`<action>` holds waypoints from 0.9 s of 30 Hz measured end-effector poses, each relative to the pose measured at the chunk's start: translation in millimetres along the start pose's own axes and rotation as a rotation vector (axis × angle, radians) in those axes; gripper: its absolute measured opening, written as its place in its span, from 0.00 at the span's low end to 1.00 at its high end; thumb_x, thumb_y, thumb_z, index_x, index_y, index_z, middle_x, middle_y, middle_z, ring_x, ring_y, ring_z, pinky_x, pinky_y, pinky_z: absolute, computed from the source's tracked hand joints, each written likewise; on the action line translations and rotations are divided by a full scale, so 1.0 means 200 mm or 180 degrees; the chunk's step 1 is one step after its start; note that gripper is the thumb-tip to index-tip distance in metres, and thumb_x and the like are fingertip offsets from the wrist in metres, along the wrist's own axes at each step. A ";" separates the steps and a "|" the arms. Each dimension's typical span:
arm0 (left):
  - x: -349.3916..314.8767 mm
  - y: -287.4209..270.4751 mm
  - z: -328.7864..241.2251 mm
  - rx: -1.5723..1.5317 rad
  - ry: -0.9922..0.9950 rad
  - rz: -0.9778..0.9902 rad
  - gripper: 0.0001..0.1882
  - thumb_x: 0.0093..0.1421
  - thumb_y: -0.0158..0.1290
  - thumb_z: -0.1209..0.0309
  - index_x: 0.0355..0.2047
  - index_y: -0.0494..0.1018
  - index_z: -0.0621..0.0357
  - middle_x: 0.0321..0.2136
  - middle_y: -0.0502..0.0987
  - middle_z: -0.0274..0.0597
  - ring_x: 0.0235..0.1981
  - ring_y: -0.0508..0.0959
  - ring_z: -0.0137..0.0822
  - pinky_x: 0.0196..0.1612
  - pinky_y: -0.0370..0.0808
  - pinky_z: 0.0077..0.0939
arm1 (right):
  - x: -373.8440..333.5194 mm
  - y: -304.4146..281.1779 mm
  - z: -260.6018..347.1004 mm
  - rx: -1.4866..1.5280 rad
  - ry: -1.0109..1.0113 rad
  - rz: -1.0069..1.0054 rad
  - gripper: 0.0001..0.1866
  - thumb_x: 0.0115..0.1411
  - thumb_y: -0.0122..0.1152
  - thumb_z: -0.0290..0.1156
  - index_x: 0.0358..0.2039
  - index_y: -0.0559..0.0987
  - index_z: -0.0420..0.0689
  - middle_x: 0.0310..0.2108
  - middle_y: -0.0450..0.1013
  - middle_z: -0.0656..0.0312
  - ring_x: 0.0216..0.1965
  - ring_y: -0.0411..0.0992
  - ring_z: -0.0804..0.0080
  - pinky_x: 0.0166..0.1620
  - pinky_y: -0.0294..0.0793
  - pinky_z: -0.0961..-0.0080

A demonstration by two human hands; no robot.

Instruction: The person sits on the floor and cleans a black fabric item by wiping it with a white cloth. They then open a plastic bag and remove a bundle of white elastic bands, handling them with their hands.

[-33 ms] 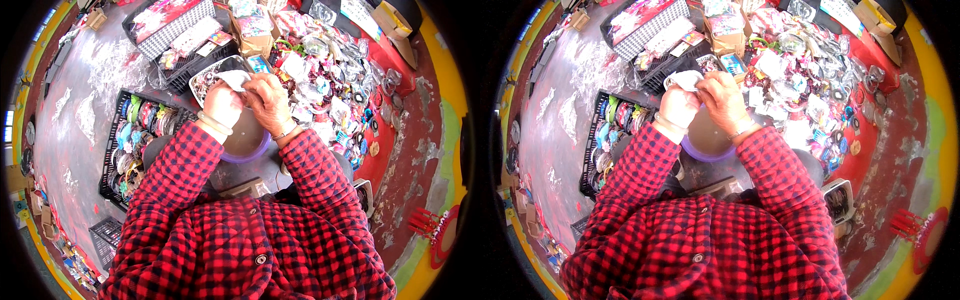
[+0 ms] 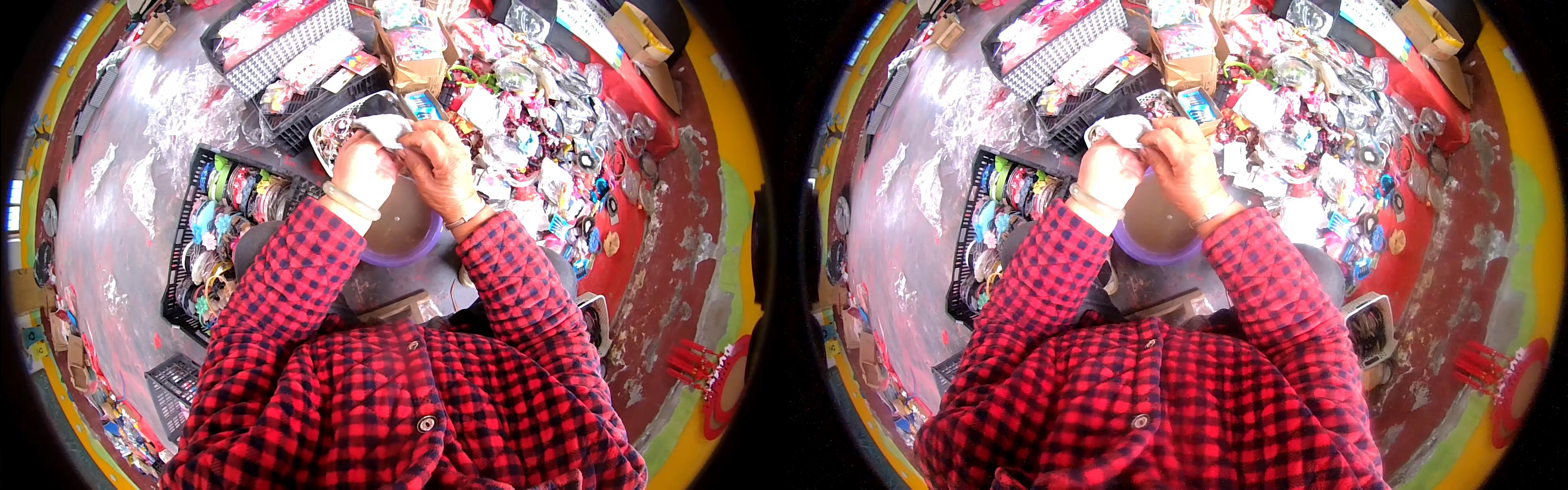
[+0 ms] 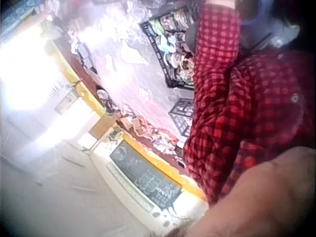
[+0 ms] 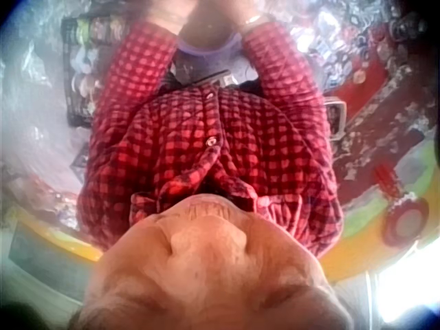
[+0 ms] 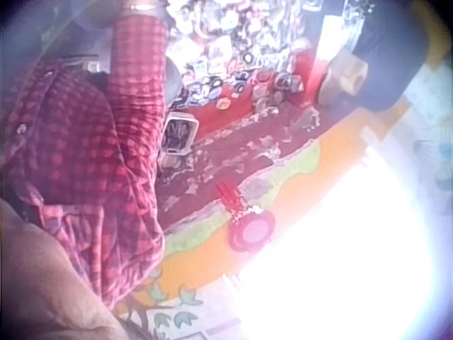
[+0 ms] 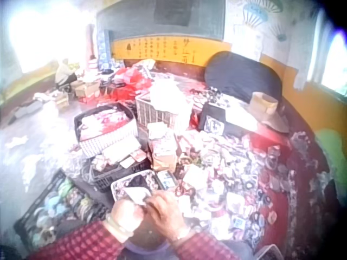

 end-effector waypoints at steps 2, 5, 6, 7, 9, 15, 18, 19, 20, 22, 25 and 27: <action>0.01 0.03 -0.04 0.0034 0.0129 -0.0293 0.11 0.64 0.41 0.70 0.41 0.68 0.65 0.37 0.72 0.44 0.39 0.73 0.37 0.45 0.71 0.29 | -0.03 0.01 -0.08 0.0043 0.0262 0.0069 0.09 0.46 0.60 0.20 0.29 0.74 0.44 0.31 0.69 0.56 0.34 0.70 0.57 0.38 0.70 0.67; 0.00 0.13 -0.20 -0.0172 0.0594 -0.0246 0.13 0.64 0.42 0.70 0.45 0.65 0.67 0.41 0.70 0.50 0.46 0.71 0.43 0.53 0.67 0.38 | -0.12 0.02 -0.29 -0.0128 0.0830 0.0355 0.08 0.47 0.60 0.19 0.29 0.73 0.41 0.26 0.69 0.58 0.30 0.70 0.62 0.36 0.71 0.69; 0.00 0.15 -0.25 -0.0178 0.0685 -0.0232 0.15 0.64 0.42 0.69 0.47 0.64 0.67 0.44 0.69 0.51 0.50 0.69 0.47 0.57 0.63 0.44 | -0.19 0.02 -0.42 0.0292 0.1368 0.0280 0.05 0.50 0.60 0.21 0.29 0.74 0.41 0.26 0.69 0.64 0.29 0.68 0.75 0.33 0.70 0.77; -0.01 0.15 -0.28 -0.0146 0.0865 -0.0244 0.14 0.64 0.43 0.70 0.47 0.64 0.64 0.44 0.69 0.53 0.48 0.69 0.46 0.57 0.63 0.44 | -0.19 -0.01 -0.49 0.0658 0.2112 0.0049 0.04 0.52 0.60 0.22 0.29 0.74 0.41 0.26 0.69 0.66 0.28 0.67 0.79 0.32 0.69 0.80; -0.02 0.11 -0.25 -0.0199 0.0821 -0.0204 0.13 0.64 0.43 0.71 0.47 0.65 0.63 0.44 0.69 0.52 0.47 0.70 0.45 0.57 0.64 0.43 | -0.15 -0.10 -0.50 0.1224 0.2599 -0.0358 0.05 0.54 0.60 0.24 0.32 0.74 0.42 0.27 0.70 0.68 0.27 0.65 0.85 0.31 0.68 0.86; 0.00 0.09 0.01 -0.0169 0.0204 -0.0366 0.09 0.62 0.44 0.72 0.40 0.68 0.62 0.35 0.73 0.42 0.38 0.73 0.35 0.46 0.70 0.30 | 0.07 -0.06 -0.02 0.0720 0.1065 -0.0076 0.09 0.50 0.61 0.25 0.33 0.73 0.42 0.31 0.68 0.57 0.34 0.69 0.63 0.39 0.69 0.72; -0.06 0.21 0.02 0.0138 0.0408 -0.0158 0.10 0.62 0.43 0.70 0.41 0.68 0.61 0.35 0.73 0.38 0.37 0.73 0.30 0.44 0.70 0.25 | 0.05 0.03 0.10 -0.0254 -0.0280 0.0121 0.09 0.47 0.62 0.23 0.30 0.73 0.42 0.30 0.69 0.55 0.33 0.69 0.57 0.37 0.69 0.67; -0.06 0.19 -0.02 0.1412 0.0788 0.0001 0.11 0.63 0.41 0.69 0.41 0.68 0.61 0.36 0.72 0.38 0.37 0.73 0.30 0.43 0.70 0.25 | 0.04 0.05 0.07 -0.0207 -0.0205 0.0159 0.08 0.47 0.61 0.22 0.29 0.73 0.42 0.29 0.69 0.55 0.33 0.69 0.56 0.36 0.69 0.66; -0.03 0.10 0.00 0.1037 0.0624 -0.0137 0.11 0.63 0.41 0.70 0.41 0.68 0.61 0.36 0.72 0.39 0.38 0.73 0.30 0.43 0.70 0.25 | 0.04 0.04 0.05 -0.0179 -0.0078 0.0146 0.08 0.47 0.61 0.21 0.29 0.73 0.42 0.28 0.68 0.55 0.32 0.69 0.56 0.36 0.69 0.66; 0.00 0.00 0.04 0.0293 0.0276 -0.0412 0.11 0.63 0.40 0.71 0.41 0.68 0.61 0.36 0.72 0.40 0.39 0.73 0.31 0.44 0.70 0.25 | 0.02 0.03 0.01 -0.0123 0.0191 0.0112 0.07 0.47 0.60 0.21 0.29 0.73 0.42 0.28 0.68 0.55 0.32 0.69 0.56 0.35 0.69 0.67; -0.01 0.04 0.02 0.0580 0.0375 -0.0298 0.12 0.62 0.39 0.72 0.41 0.69 0.63 0.38 0.73 0.43 0.40 0.73 0.34 0.44 0.70 0.26 | 0.02 0.03 0.01 0.0034 0.0266 0.0119 0.07 0.48 0.59 0.20 0.29 0.73 0.42 0.27 0.67 0.55 0.31 0.68 0.55 0.35 0.69 0.66; 0.01 0.03 0.03 -0.0116 0.0173 -0.0380 0.13 0.63 0.38 0.72 0.42 0.69 0.64 0.40 0.74 0.44 0.41 0.74 0.36 0.46 0.70 0.28 | 0.02 0.03 0.01 0.0003 0.0171 0.0198 0.07 0.49 0.59 0.20 0.29 0.73 0.41 0.27 0.67 0.54 0.32 0.69 0.54 0.35 0.69 0.66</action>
Point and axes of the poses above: each hand's wrist, its own x-axis towards the middle knuckle, its own y-axis out of the palm, z = x × y, the point moved 8 cm from there along x, towards the middle knuckle
